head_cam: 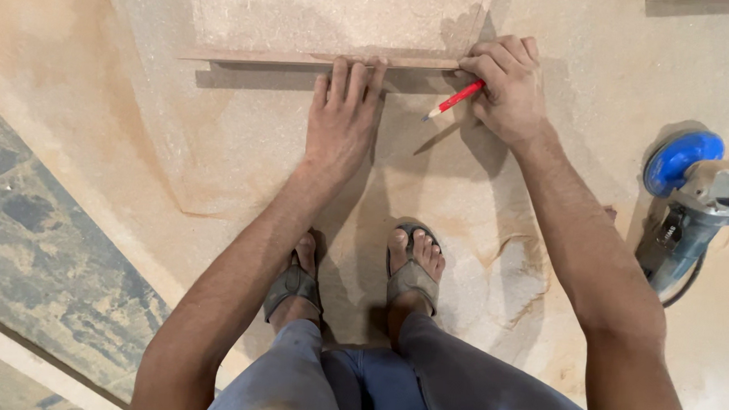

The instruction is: The person marks a line on a wooden board using a pencil and then sands the edges of an L-shaped wooden piece using a handheld angle grinder.

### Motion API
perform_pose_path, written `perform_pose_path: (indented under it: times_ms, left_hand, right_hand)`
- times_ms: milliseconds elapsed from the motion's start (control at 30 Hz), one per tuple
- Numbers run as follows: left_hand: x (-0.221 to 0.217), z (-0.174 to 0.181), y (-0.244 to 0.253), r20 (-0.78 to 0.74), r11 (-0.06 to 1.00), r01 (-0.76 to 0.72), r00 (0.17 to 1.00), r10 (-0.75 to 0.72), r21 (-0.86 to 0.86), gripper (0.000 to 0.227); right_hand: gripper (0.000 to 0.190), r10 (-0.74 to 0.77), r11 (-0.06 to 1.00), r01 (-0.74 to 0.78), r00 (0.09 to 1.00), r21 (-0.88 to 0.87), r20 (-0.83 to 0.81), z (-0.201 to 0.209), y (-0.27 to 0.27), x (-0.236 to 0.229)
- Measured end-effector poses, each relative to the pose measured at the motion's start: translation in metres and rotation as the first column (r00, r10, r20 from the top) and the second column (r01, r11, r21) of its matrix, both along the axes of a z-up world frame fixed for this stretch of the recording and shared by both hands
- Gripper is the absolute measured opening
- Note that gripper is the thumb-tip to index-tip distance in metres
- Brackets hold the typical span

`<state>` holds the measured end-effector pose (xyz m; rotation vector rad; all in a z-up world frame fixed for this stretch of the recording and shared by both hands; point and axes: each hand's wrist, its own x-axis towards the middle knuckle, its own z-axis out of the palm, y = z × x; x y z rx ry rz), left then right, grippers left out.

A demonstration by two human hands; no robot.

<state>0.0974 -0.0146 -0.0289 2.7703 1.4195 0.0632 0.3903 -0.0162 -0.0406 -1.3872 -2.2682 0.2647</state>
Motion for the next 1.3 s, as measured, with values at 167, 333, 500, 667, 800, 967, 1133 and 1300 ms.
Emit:
perform_pose_path:
  times_ms: [167,333,500,667,800,967,1133,1300]
  left_hand:
    - [0.0,-0.001,0.0,0.0,0.999,0.017,1.0,-0.017,0.041,0.07]
    - [0.0,0.006,-0.001,0.087,0.998,0.01,0.996,-0.015,0.06,0.066]
    - [0.013,0.007,0.007,0.045,0.997,0.066,0.997,-0.064,-0.051,0.062]
    - [0.055,0.004,0.006,0.169,0.98,0.163,0.975,-0.142,-0.118,0.061]
    - [0.076,0.011,-0.001,0.233,0.977,0.162,0.964,-0.127,-0.139,0.064]
    - [0.083,0.012,-0.002,0.149,0.981,0.124,0.984,-0.102,-0.147,0.073]
    - [0.088,0.008,-0.004,0.003,0.991,0.116,0.993,-0.116,-0.074,0.076]
    - [0.091,0.007,-0.008,0.148,0.993,0.043,0.989,-0.027,-0.107,0.079]
  right_hand:
    - [0.034,-0.005,1.0,0.005,0.999,0.001,0.054,0.002,0.0,-0.004]
    - [0.032,0.007,1.0,-0.01,0.992,0.025,0.122,0.005,0.001,-0.006]
    - [0.023,0.002,0.999,-0.009,0.99,0.051,0.143,-0.001,0.002,-0.006]
    - [0.026,-0.005,0.999,-0.001,0.992,0.052,0.13,0.0,0.0,-0.007]
    - [0.023,-0.013,0.999,0.008,0.995,0.05,0.102,0.0,0.0,-0.008]
    - [0.023,-0.022,0.999,0.019,0.996,0.038,0.089,0.001,-0.002,-0.01]
    - [0.025,-0.034,0.999,0.031,0.997,0.036,0.076,0.004,-0.001,-0.013]
    - [0.039,-0.012,1.0,0.012,0.994,-0.002,0.108,0.016,0.0,-0.007]
